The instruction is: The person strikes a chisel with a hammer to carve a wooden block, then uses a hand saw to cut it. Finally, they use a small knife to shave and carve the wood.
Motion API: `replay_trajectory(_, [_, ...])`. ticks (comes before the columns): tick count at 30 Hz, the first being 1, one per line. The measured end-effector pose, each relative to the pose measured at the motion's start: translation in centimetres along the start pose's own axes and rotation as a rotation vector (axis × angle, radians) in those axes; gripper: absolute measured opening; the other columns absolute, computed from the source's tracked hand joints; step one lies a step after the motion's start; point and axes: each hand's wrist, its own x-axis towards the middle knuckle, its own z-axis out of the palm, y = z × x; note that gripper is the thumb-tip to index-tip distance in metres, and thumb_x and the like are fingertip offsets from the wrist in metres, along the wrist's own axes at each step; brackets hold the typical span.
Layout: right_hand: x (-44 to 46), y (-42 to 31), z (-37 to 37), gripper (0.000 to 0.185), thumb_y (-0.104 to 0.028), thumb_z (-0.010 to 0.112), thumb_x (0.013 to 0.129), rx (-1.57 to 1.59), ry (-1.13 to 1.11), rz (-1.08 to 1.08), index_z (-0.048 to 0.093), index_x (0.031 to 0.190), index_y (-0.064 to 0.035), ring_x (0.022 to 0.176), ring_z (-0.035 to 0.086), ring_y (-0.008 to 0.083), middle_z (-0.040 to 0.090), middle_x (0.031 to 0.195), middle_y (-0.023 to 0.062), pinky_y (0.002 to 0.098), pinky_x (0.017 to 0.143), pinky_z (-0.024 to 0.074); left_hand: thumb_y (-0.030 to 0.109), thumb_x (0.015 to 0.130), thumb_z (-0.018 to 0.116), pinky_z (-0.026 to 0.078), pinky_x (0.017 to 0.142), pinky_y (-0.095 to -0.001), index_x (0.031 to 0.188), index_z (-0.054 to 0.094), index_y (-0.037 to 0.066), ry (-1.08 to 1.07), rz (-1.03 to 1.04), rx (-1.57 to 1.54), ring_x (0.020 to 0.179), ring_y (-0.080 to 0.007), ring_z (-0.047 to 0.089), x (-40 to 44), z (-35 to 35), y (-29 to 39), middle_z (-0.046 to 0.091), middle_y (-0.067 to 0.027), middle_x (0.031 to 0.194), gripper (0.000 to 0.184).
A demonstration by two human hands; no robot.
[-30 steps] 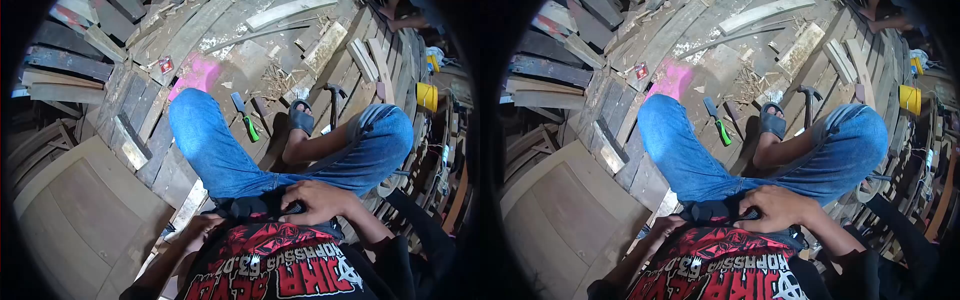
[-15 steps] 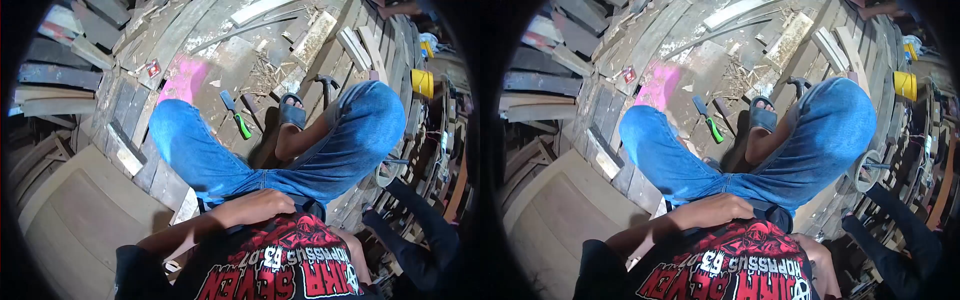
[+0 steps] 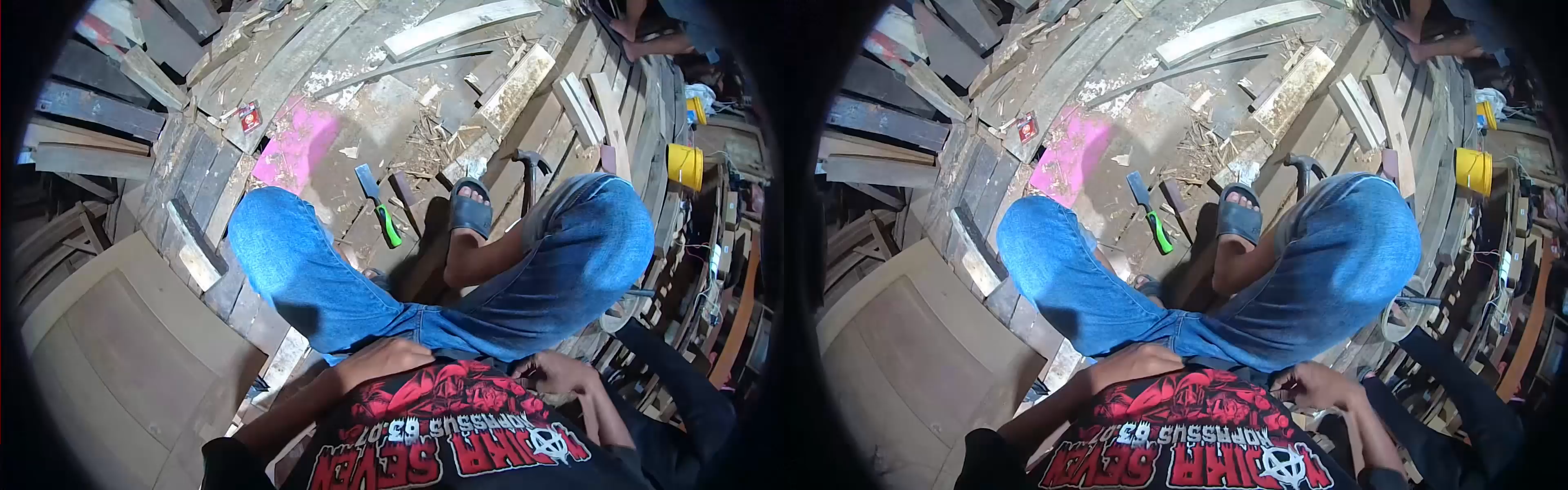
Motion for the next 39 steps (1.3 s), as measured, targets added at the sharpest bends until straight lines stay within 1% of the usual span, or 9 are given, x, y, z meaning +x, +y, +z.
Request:
replay_trajectory(6, [-1.6, -12.0, -2.7, 0.047, -0.024, 0.068, 0.092, -0.408, -0.276, 0.134, 0.061, 0.131, -0.0001, 0.106, 0.07, 0.0418, 0.072, 0.113, 0.0246, 0.0484, 0.092, 0.054, 0.012, 0.089, 0.071, 0.054, 0.076, -0.0361, 0.109, 0.072, -0.002, -0.044, -0.011, -0.214, 0.085, -0.026, 0.07, 2.2, -1.8, -0.5, 0.071, -0.0141, 0.096, 0.024])
replay_trajectory(10, [-4.0, -18.1, -6.0, 0.039, -0.012, 0.056, 0.105, -0.038, -0.109, -0.547, 0.054, 0.14, 0.0038, 0.119, 0.066, 0.0432, 0.065, 0.126, 0.0303, 0.0448, 0.097, 0.0549, 0.018, 0.094, 0.075, 0.053, 0.067, -0.0291, 0.111, 0.073, -0.001, 0.14, -0.288, -0.084, 0.078, -0.0121, 0.067, 5.7, -8.3, 1.5, 0.072, -0.0071, 0.094, 0.026])
replay_trajectory(11, [-5.9, -20.6, -8.1, 0.052, -0.018, 0.056, 0.109, 0.003, -0.176, -0.513, 0.043, 0.151, 0.0108, 0.139, 0.052, 0.0435, 0.051, 0.15, 0.0316, 0.0431, 0.116, 0.042, 0.022, 0.095, 0.076, 0.053, 0.064, -0.0269, 0.113, 0.073, -0.001, 0.261, -0.331, -0.01, 0.076, -0.0086, 0.065, 6.8, -10.1, 0.9, 0.073, -0.005, 0.093, 0.029])
replay_trajectory(15, [-11.2, -19.1, -15.2, 0.044, -0.022, 0.053, 0.11, -0.085, -0.116, -1.234, 0.05, 0.144, 0.0063, 0.118, 0.067, 0.0395, 0.066, 0.122, 0.0284, 0.0435, 0.096, 0.0558, 0.023, 0.093, 0.077, 0.052, 0.064, -0.0275, 0.121, 0.069, -0.001, 0.85, -0.371, 0.026, 0.075, -0.0086, 0.064, 11.8, -18.2, -6.5, 0.071, -0.0044, 0.089, 0.038])
replay_trajectory(19, [-7.2, -21.1, -24.5, 0.053, -0.029, 0.06, 0.107, 0.358, 0.176, -1.296, 0.049, 0.15, 0.0008, 0.112, 0.069, 0.0277, 0.068, 0.121, 0.021, 0.038, 0.098, 0.0556, 0.027, 0.094, 0.074, 0.057, 0.072, -0.0305, 0.125, 0.065, -0.006, 0.967, -0.431, -0.182, 0.083, -0.0194, 0.072, 17.1, -23.4, -12.2, 0.075, -0.0142, 0.099, 0.046])
replay_trajectory(21, [-3.2, -18.0, -27.6, 0.057, -0.034, 0.064, 0.105, 0.202, 0.78, -0.813, 0.051, 0.149, -0.0013, 0.114, 0.067, 0.0215, 0.067, 0.125, 0.0158, 0.0352, 0.099, 0.0543, 0.028, 0.096, 0.073, 0.055, 0.067, -0.03, 0.12, 0.067, -0.006, 0.989, -0.491, -0.085, 0.075, -0.0147, 0.068, 17.6, -23.7, -16.6, 0.073, -0.0102, 0.09, 0.042])
replay_trajectory(26, [3.6, -7.3, -36.8, 0.049, -0.03, 0.069, 0.103, -0.479, 1.02, -0.131, 0.056, 0.143, -0.0065, 0.103, 0.069, 0.0193, 0.072, 0.113, 0.0149, 0.0369, 0.078, 0.0549, 0.027, 0.095, 0.072, 0.05, 0.057, -0.0301, 0.117, 0.068, -0.004, 0.967, -0.793, -0.161, 0.063, -0.014, 0.062, 15.4, -20.0, -21.6, 0.067, -0.0036, 0.078, 0.038])
replay_trajectory(29, [5.9, -1.2, -41.1, 0.053, -0.037, 0.071, 0.098, -0.758, 1.059, 0.095, 0.059, 0.14, -0.0056, 0.11, 0.071, 0.0319, 0.072, 0.119, 0.0212, 0.0434, 0.092, 0.0551, 0.028, 0.095, 0.073, 0.049, 0.055, -0.0292, 0.116, 0.068, -0.003, 1.034, -0.811, -0.173, 0.061, -0.014, 0.062, 11.9, -19.0, -31.1, 0.067, -0.0047, 0.078, 0.038])
replay_trajectory(39, [16.3, 0.5, -47.2, 0.048, -0.033, 0.068, 0.098, -0.655, 0.853, -0.041, 0.062, 0.134, -0.0012, 0.105, 0.072, 0.0367, 0.074, 0.115, 0.0218, 0.0456, 0.094, 0.0559, 0.034, 0.099, 0.066, 0.051, 0.071, -0.029, 0.118, 0.067, 0.002, 0.974, -0.877, -0.127, 0.081, -0.0129, 0.064, 6.2, -23.4, -28.4, 0.069, -0.0043, 0.092, 0.037])
